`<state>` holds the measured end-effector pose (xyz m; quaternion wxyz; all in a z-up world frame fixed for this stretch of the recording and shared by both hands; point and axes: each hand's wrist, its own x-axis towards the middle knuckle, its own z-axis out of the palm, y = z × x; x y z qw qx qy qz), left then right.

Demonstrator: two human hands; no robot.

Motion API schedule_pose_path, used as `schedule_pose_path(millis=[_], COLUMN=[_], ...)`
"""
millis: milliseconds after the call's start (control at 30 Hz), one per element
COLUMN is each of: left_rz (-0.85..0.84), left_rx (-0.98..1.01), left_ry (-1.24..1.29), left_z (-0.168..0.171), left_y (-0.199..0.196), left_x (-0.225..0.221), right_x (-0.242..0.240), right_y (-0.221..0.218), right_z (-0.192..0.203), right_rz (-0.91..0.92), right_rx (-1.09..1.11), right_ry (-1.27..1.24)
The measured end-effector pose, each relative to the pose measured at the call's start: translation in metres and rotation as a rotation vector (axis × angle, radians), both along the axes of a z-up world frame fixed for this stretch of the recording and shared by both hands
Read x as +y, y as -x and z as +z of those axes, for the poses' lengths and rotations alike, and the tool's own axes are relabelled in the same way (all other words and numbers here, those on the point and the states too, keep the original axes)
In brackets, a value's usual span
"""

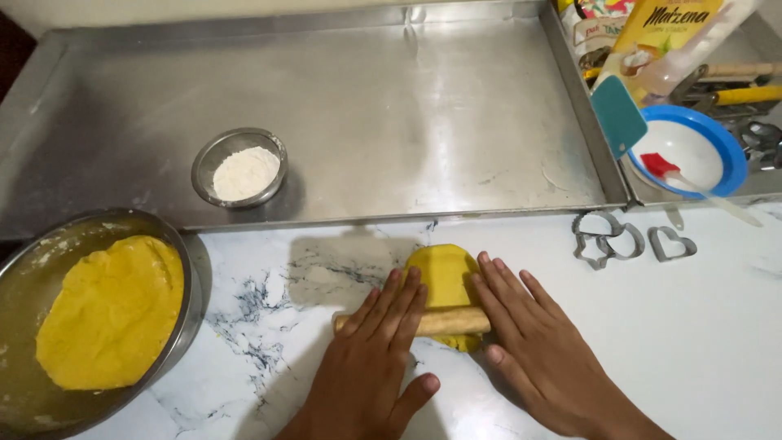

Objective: Rolling out yellow dough with a rolling pin and using a heart-shaped cookie cutter.

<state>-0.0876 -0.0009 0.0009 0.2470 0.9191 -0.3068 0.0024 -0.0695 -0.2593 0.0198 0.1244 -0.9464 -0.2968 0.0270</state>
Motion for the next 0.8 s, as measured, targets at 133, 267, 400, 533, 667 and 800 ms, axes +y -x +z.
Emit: schedule_pose_path(millis=[133, 267, 400, 533, 667, 800], left_rz=[-0.005, -0.037, -0.046, -0.008, 0.057, 0.143], left_rx=[-0.012, -0.091, -0.05, 0.056, -0.275, -0.282], left_ry=[-0.038, -0.168, -0.211, -0.071, -0.192, -0.089], left_z=[-0.011, -0.026, -0.018, 0.003, -0.01, 0.002], left_y=[0.006, 0.011, 0.005, -0.027, -0.077, -0.124], left_x=[0.003, 0.005, 0.008, 0.004, 0.0, -0.003], right_x=[-0.005, -0.014, -0.015, -0.007, -0.002, 0.004], right_y=[0.007, 0.011, 0.004, -0.022, -0.064, -0.117], right_z=[-0.009, -0.022, -0.008, -0.002, -0.008, -0.005], right_rz=[0.0, 0.023, 0.029, 0.02, -0.002, -0.064], right_rx=[0.016, -0.053, 0.102, 0.121, -0.098, -0.137], right_ry=[0.008, 0.096, -0.016, -0.065, -0.003, 0.022])
